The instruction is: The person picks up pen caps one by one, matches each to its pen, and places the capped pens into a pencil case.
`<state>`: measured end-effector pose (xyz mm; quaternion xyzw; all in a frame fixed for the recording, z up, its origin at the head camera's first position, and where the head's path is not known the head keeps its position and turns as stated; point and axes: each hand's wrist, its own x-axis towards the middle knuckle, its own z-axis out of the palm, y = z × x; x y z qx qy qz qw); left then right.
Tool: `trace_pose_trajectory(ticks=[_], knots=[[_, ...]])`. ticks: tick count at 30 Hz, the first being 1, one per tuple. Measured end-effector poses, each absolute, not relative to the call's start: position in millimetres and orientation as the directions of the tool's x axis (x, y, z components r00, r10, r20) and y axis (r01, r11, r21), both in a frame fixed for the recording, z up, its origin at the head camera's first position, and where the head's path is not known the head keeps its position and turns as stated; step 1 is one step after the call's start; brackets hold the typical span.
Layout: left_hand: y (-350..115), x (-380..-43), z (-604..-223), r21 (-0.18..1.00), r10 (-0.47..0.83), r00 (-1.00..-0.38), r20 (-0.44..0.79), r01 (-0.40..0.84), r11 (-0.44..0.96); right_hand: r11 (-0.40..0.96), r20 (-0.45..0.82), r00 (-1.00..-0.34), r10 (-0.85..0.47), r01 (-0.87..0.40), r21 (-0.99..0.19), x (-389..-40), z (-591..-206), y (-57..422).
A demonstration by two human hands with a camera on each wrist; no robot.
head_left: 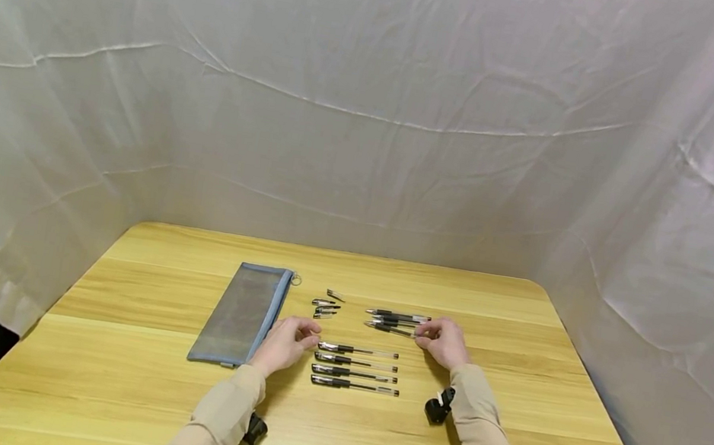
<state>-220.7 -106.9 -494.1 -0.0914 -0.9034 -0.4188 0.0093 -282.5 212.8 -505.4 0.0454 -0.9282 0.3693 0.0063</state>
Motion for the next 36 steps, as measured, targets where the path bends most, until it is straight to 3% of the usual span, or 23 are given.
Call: trace_pose_trajectory(ticks=[16, 24, 28, 32, 36], knots=[[-107.6, -221.7, -496.0, 0.762, 0.149, -0.985, 0.084, 0.160, 0.627, 0.747, 0.081, -0.992, -0.099, -0.128, -0.652, -279.7, -508.1, 212.0], [-109.8, -221.0, -495.3, 0.768, 0.152, -0.984, 0.090, 0.166, 0.618, 0.648, 0.112, -0.993, -0.039, -0.110, -0.753, -270.6, -511.9, 209.2], [-109.9, -220.9, -495.7, 0.773, 0.143, -0.985, 0.094, 0.163, 0.614, 0.491, 0.087, -0.994, 0.061, -0.046, -0.870, -264.2, -513.6, 206.9], [-109.8, -222.2, -496.3, 0.780, 0.127, -0.989, 0.079, 0.141, 0.609, 0.216, 0.010, -0.993, 0.118, 0.016, -0.976, -259.6, -514.2, 204.3], [-109.7, -223.9, -495.6, 0.785, 0.109, -0.992, 0.061, 0.115, 0.609, -0.070, -0.034, -0.995, 0.099, 0.027, -0.997, -254.2, -515.2, 203.9]])
